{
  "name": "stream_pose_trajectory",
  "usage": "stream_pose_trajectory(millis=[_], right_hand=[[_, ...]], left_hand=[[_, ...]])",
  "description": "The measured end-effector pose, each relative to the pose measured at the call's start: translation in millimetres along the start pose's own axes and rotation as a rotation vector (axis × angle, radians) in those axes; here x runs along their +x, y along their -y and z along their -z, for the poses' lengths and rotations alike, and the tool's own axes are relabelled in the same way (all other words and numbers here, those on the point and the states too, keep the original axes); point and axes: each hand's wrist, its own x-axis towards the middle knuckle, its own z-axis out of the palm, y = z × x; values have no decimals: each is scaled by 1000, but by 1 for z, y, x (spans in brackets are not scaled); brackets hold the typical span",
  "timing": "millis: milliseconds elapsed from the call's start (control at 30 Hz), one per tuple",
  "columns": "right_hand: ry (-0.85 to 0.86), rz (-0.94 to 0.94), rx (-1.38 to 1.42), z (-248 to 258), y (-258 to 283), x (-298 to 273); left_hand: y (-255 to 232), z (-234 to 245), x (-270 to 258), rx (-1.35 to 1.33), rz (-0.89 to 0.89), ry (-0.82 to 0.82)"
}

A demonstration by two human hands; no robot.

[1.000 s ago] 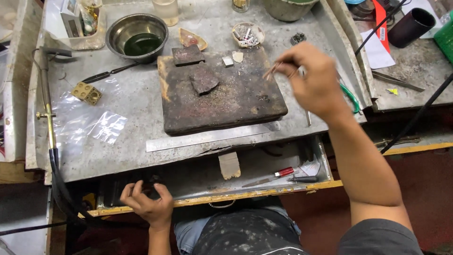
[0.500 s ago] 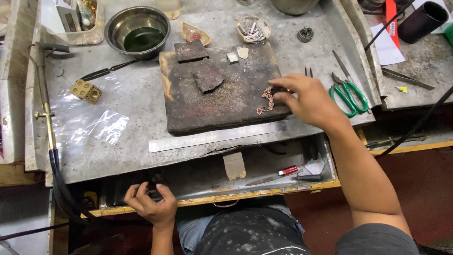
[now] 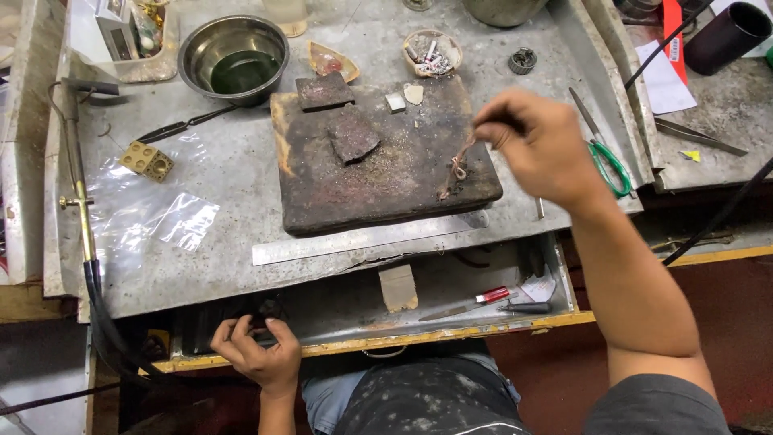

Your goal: Soldering small metal jewelry components together using a torch and tweezers on a soldering block.

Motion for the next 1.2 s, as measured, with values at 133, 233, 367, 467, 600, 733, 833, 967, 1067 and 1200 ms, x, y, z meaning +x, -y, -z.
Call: stream_pose_trajectory(millis=[133,233,367,467,600,733,833,967,1067,1200], right_hand=[[-98,223,87,30,29,7],[-144,307,-12,50,44,9],[-236,362,0,57,53,6],[-142,401,-67,41,24,11],[129,68,-244,7,-4,-1],[354,-231,-179,-5,-1,-7],[421,-113,-196,-23,-24,-18],[206,142,-140,-33,-37,-30],[223,54,-132,-32,-34,-31],[242,19,-137,-31,-26,-27]], left_hand=[[-7,6,8,-25,5,-1],[-16,13,20,-80,-49,-52],[-22,16,41,-112,-233,-127],[-38,14,64,-253,-279,-131],[-51,8,69,-307,-313,-155],[-55,2,62,-353,-305,-99],[-57,-1,63,-353,-308,-99],[-59,-3,72,-347,-321,-100],[-62,-6,79,-320,-331,-52],[-76,-10,101,-320,-399,-73]])
